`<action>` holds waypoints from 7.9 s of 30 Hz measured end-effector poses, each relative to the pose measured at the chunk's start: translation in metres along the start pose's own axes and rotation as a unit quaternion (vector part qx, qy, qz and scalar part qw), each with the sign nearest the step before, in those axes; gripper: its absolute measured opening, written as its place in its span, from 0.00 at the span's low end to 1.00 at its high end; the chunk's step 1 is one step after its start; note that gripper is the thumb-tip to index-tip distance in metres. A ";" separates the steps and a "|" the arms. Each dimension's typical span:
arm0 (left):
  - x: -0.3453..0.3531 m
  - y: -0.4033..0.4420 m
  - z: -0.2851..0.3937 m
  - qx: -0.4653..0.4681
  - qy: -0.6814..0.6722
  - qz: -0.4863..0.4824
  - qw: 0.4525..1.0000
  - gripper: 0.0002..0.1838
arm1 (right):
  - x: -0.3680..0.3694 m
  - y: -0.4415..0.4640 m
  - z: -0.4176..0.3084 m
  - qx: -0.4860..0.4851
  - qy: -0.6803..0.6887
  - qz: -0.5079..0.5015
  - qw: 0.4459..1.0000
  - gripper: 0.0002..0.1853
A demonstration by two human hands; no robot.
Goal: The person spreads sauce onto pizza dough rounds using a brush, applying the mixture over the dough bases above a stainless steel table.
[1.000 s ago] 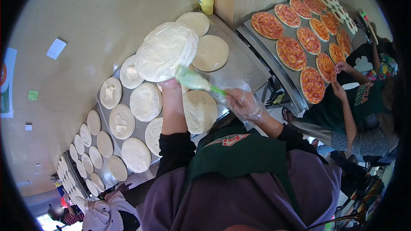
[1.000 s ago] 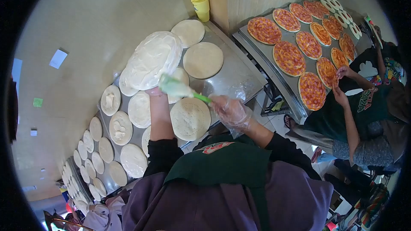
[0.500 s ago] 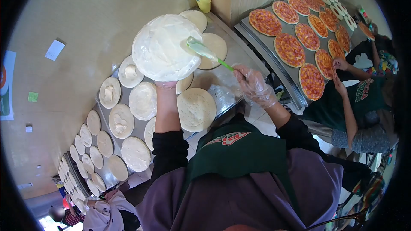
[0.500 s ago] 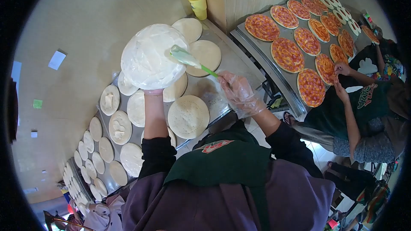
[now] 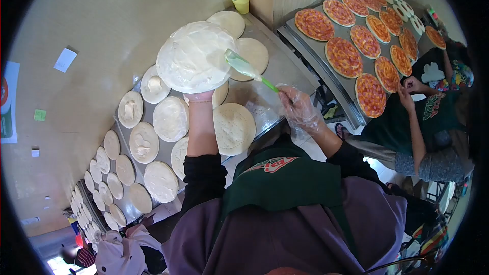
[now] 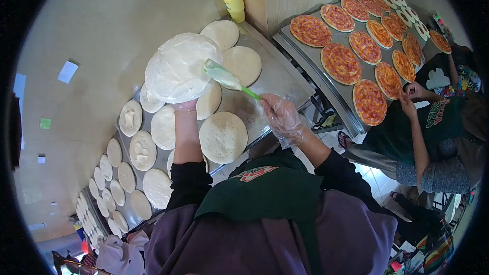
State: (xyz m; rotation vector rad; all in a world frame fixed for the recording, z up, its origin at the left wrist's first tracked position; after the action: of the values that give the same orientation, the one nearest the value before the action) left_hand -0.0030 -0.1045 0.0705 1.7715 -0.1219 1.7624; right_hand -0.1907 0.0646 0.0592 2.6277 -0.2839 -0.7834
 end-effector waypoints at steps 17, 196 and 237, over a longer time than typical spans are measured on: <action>-0.016 -0.005 0.004 0.067 0.127 0.062 0.988 0.36 | -0.005 0.009 0.010 0.091 0.043 -0.004 0.995 0.06; -0.074 -0.120 -0.023 -0.034 -0.041 0.018 0.998 0.29 | 0.055 0.032 -0.116 -0.126 -0.099 -0.292 0.943 0.07; -0.034 -0.112 -0.004 0.079 0.162 0.192 0.965 0.46 | 0.062 0.017 -0.106 -0.051 -0.068 -0.225 0.971 0.09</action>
State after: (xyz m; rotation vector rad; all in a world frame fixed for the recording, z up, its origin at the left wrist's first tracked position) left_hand 0.0444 -0.0255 -0.0018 1.6167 -0.2046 2.3773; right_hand -0.0815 0.0627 0.1178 2.5718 0.3254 -1.0900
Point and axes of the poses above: each hand's wrist, its own y-axis towards the middle knuckle, its own x-axis out of the palm, z = x × y, the point moved 8 cm from there along y, towards the middle knuckle, and after that the axes turned 4 degrees about -z, right-handed, at the moved point
